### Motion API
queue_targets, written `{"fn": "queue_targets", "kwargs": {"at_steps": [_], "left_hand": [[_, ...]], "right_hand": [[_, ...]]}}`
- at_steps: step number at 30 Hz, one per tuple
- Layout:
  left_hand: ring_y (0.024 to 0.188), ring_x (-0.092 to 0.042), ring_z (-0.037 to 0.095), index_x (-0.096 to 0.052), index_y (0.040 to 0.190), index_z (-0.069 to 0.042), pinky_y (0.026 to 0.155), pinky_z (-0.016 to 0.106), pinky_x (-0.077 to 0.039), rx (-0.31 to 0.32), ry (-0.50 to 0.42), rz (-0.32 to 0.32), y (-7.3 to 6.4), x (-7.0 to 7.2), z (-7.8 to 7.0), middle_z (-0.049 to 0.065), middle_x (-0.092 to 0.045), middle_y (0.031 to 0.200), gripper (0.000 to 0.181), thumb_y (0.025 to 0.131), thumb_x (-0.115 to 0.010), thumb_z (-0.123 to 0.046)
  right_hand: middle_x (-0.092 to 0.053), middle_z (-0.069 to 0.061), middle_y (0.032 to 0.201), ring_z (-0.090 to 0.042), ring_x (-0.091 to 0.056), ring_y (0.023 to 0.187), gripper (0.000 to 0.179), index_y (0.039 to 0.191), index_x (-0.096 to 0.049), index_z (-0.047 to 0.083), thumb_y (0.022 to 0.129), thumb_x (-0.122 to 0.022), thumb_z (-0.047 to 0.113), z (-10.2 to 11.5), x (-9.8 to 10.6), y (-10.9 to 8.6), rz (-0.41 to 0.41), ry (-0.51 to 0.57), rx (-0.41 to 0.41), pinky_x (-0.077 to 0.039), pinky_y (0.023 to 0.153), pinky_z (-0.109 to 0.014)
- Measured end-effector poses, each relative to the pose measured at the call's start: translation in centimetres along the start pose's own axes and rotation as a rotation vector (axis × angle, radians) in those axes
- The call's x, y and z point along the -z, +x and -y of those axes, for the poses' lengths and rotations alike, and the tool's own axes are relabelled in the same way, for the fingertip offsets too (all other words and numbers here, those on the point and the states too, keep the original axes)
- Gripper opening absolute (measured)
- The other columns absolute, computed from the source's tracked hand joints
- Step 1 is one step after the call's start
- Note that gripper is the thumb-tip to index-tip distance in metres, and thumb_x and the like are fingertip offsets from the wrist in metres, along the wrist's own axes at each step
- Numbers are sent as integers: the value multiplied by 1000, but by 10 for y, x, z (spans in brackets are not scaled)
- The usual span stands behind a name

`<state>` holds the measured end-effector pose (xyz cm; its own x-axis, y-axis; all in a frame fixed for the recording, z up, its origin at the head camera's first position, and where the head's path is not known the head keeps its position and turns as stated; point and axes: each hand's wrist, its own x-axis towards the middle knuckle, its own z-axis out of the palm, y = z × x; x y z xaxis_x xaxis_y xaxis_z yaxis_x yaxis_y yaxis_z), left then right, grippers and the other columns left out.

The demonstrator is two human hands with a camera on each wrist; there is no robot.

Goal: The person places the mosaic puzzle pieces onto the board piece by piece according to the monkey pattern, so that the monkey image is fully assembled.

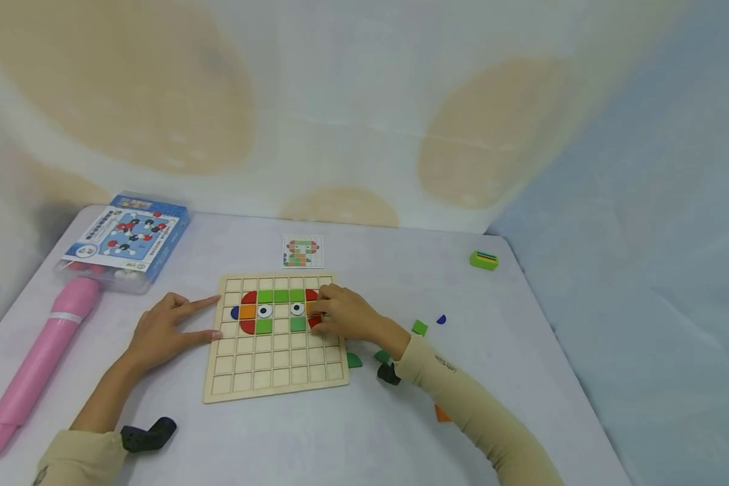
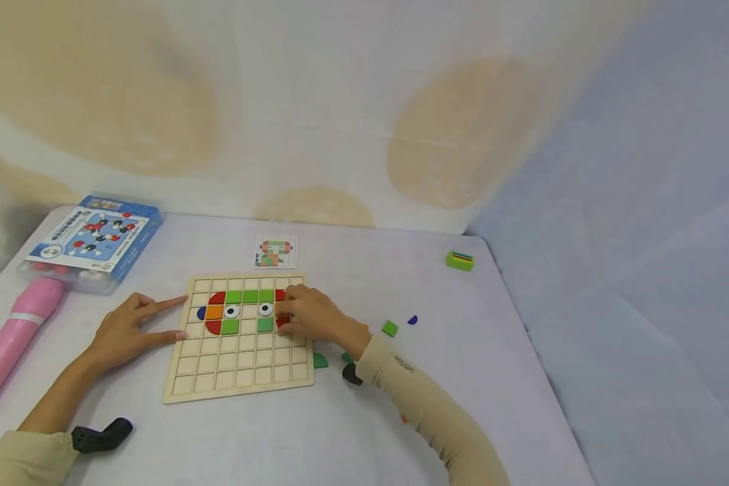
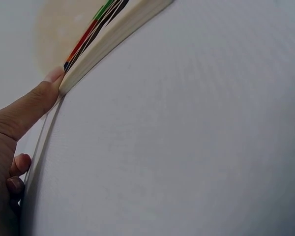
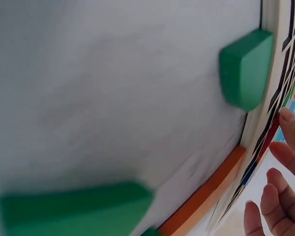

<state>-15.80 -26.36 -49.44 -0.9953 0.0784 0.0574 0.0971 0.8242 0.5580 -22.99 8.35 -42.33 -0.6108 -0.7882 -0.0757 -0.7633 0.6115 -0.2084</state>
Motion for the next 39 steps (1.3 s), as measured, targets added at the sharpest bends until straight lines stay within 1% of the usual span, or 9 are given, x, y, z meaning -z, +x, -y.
{"fn": "queue_targets", "kwargs": {"at_steps": [6, 9, 15, 19, 22, 26, 30, 35, 39], "left_hand": [[91, -41, 26, -56, 142, -19, 75, 42, -29, 0, 0, 13, 1, 0, 2, 12, -43, 102, 79, 77, -77, -59], [91, -41, 26, -56, 142, -19, 75, 42, -29, -1, -2, 9, 1, -1, 2, 12, -43, 102, 79, 77, -77, -59], [91, -41, 26, -55, 142, -18, 74, 42, -29, -5, -8, 12, 1, 1, -1, 12, -43, 103, 78, 78, -76, -58], [90, -41, 26, -55, 142, -19, 73, 41, -29, -5, -1, 8, 2, 1, 0, 12, -43, 102, 79, 78, -76, -59], [90, -41, 25, -55, 142, -19, 73, 41, -29, -2, 3, 9, 2, 1, 1, 12, -43, 102, 79, 78, -77, -59], [91, -41, 26, -55, 142, -19, 74, 41, -29, 9, -8, 18, 1, 1, 0, 13, -44, 103, 79, 77, -77, -57], [92, -41, 27, -55, 142, -18, 75, 42, -29, 12, -16, 22, 1, 2, -2, 13, -43, 103, 78, 77, -78, -56], [91, -40, 25, -55, 142, -18, 74, 41, -28, 3, -12, 18, 1, 1, -2, 12, -43, 102, 79, 78, -78, -57], [92, -40, 26, -55, 143, -18, 74, 42, -28, 8, -9, 19, 1, 0, 0, 12, -43, 103, 79, 78, -77, -58]], "right_hand": [[-58, -1, 102, -14, -48, 92, 25, 108, -77, 13, 90, -74, 30, -5, -1, -7, -49, 31, 5, -41, 78, -25], [-58, -1, 101, -14, -48, 91, 22, 107, -78, 13, 91, -73, 28, -6, -1, -6, -52, 13, 26, -41, 78, -25], [-59, -1, 102, -13, -49, 91, 20, 108, -78, 14, 91, -73, 25, -7, 2, -2, -47, 15, 10, -42, 78, -25], [-58, -2, 102, -13, -47, 90, 27, 113, -76, 14, 91, -74, 28, -5, 4, 0, -31, 47, 12, -41, 78, -24], [-57, -1, 102, -13, -47, 90, 32, 114, -76, 14, 90, -73, 35, -1, 2, 2, -26, 25, 37, -40, 78, -24], [-57, 0, 103, -14, -48, 93, 36, 113, -76, 15, 90, -70, 42, 4, -2, 3, -40, -47, 55, -42, 81, -25], [-58, 0, 102, -14, -49, 92, 32, 110, -77, 15, 90, -71, 40, 5, -4, 1, -69, -59, 28, -43, 81, -25], [-58, 0, 97, -12, -47, 86, 29, 105, -79, 14, 87, -75, 35, 4, -6, 0, -94, 32, -38, -40, 73, -21], [-56, 0, 98, -12, -45, 86, 31, 110, -78, 15, 88, -74, 37, 5, -6, 1, -76, 32, -37, -38, 73, -21]]}}
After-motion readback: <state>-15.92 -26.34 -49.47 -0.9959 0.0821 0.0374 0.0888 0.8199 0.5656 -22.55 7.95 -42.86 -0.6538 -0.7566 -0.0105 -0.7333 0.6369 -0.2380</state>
